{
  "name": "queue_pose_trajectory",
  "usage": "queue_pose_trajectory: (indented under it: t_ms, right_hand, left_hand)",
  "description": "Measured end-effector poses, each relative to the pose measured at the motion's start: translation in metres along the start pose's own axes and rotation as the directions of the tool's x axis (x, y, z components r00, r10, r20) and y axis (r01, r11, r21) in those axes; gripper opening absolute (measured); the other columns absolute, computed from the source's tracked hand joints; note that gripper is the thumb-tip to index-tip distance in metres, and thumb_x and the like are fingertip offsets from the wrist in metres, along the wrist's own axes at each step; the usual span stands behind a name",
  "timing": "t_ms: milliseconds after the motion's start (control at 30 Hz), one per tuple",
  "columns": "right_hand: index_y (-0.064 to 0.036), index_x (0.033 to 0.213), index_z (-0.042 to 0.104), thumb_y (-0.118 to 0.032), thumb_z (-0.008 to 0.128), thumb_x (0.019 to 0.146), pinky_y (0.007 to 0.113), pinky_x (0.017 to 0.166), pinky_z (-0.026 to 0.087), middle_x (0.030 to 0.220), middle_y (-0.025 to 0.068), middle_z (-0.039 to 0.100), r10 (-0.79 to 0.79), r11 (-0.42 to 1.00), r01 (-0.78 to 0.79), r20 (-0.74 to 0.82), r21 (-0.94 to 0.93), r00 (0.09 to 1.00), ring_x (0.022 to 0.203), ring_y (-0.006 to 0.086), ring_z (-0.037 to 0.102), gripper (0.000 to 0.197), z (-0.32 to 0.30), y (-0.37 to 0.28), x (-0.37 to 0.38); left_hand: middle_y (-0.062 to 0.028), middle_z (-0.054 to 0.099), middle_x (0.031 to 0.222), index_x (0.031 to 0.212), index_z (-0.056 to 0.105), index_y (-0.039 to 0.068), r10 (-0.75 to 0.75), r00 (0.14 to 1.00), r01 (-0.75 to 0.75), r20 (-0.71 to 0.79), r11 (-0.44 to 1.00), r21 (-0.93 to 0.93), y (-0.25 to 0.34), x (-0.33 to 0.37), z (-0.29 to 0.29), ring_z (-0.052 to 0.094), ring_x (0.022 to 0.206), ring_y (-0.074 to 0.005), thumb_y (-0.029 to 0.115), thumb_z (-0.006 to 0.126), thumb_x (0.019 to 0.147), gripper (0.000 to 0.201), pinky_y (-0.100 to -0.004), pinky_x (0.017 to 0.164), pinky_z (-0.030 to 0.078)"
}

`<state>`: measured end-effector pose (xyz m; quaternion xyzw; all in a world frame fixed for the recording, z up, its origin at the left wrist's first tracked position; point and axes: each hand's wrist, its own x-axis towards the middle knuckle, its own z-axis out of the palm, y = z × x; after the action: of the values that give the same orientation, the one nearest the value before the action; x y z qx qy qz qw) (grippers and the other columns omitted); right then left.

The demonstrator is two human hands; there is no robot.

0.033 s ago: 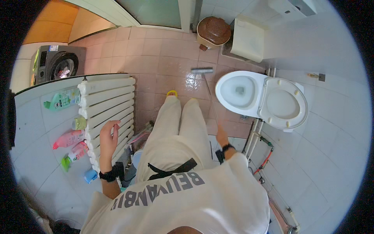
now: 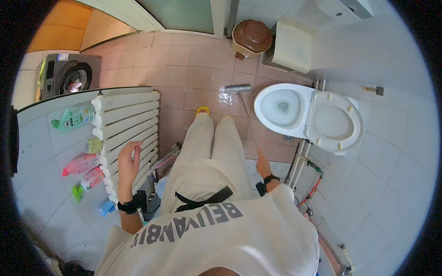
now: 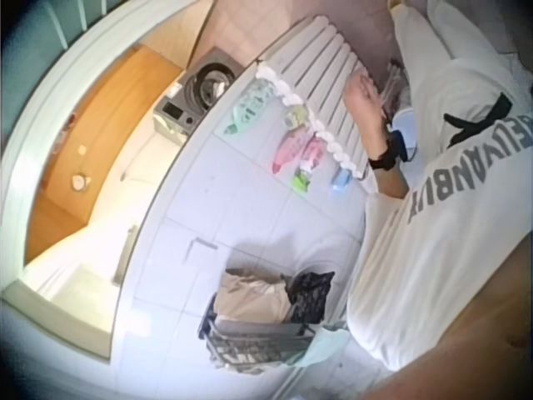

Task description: Rinsing the bathroom floor with water and using a squeegee to push it into the drain.

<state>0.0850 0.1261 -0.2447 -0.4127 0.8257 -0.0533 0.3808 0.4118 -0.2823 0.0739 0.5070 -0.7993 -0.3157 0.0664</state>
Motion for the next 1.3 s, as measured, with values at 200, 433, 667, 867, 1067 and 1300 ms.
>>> queue_pose_trajectory:
  t_ms: [200,433,667,867,1067,1300]
  right_hand:
    - [-0.0133,0.137,0.039,-0.008,0.044,0.088,0.054,0.074,0.045,0.097,0.0287,0.061,0.168,0.983,-0.176,0.126,0.057,0.978,0.086,0.0462,0.058,0.049,-0.037,0.0,-0.044]
    - [-0.0145,0.135,0.043,-0.01,0.042,0.09,0.052,0.065,0.045,0.078,0.0241,0.061,-0.2,0.974,0.193,-0.055,-0.116,0.978,0.068,0.0417,0.058,0.046,-0.075,-0.091,0.107]
    - [-0.0287,0.139,0.037,-0.011,0.037,0.088,0.051,0.075,0.048,0.09,0.0257,0.063,-0.131,0.982,0.132,0.012,-0.135,0.991,0.083,0.0432,0.061,0.054,-0.06,-0.183,0.27]
    - [-0.0248,0.14,0.034,-0.009,0.044,0.088,0.051,0.075,0.048,0.096,0.0246,0.063,-0.273,0.942,0.276,0.046,-0.191,0.961,0.088,0.0413,0.061,0.055,-0.013,-0.038,0.202]
    - [-0.0193,0.14,0.035,-0.008,0.044,0.089,0.05,0.079,0.046,0.098,0.0258,0.062,0.068,0.961,0.006,0.259,-0.275,0.963,0.09,0.0429,0.059,0.054,-0.103,-0.04,0.08]
    - [-0.0267,0.137,0.039,-0.009,0.041,0.09,0.053,0.072,0.046,0.085,0.0249,0.062,-0.221,0.94,0.236,0.085,-0.248,0.971,0.078,0.0441,0.059,0.051,-0.11,-0.104,0.134]
  left_hand:
    - [-0.0121,0.06,0.078,0.094,0.062,0.002,0.105,0.993,-0.104,-0.046,0.994,0.027,-0.014,0.005,0.0,0.059,0.072,-0.0252,-0.004,0.053,0.083,0.015,-0.0328,0.067,0.046]
    - [-0.0126,0.06,0.076,0.093,0.062,0.002,0.003,0.999,-0.003,-0.032,1.0,0.019,-0.022,-0.003,-0.007,0.058,0.069,-0.0294,-0.001,0.052,0.082,0.015,-0.0363,0.066,0.044]
    - [-0.0133,0.06,0.077,0.092,0.063,0.003,-0.048,0.999,0.049,-0.017,0.996,0.075,-0.032,-0.018,-0.014,0.057,0.07,-0.0323,-0.001,0.052,0.081,0.016,-0.0391,0.066,0.043]
    - [-0.0133,0.061,0.08,0.095,0.062,0.003,-0.109,0.993,0.11,-0.055,0.993,0.029,-0.036,-0.019,-0.033,0.056,0.072,-0.0328,0.0,0.053,0.082,0.016,-0.0387,0.069,0.043]
    - [-0.0127,0.063,0.084,0.096,0.062,0.003,-0.153,0.983,0.15,-0.104,0.988,-0.043,-0.07,-0.026,-0.026,0.058,0.075,-0.0317,-0.001,0.054,0.08,0.018,-0.0378,0.071,0.043]
    - [-0.0124,0.063,0.085,0.095,0.062,0.004,-0.135,0.988,0.134,-0.07,0.991,-0.022,-0.079,-0.017,-0.03,0.058,0.075,-0.0316,-0.001,0.055,0.08,0.017,-0.0382,0.069,0.044]
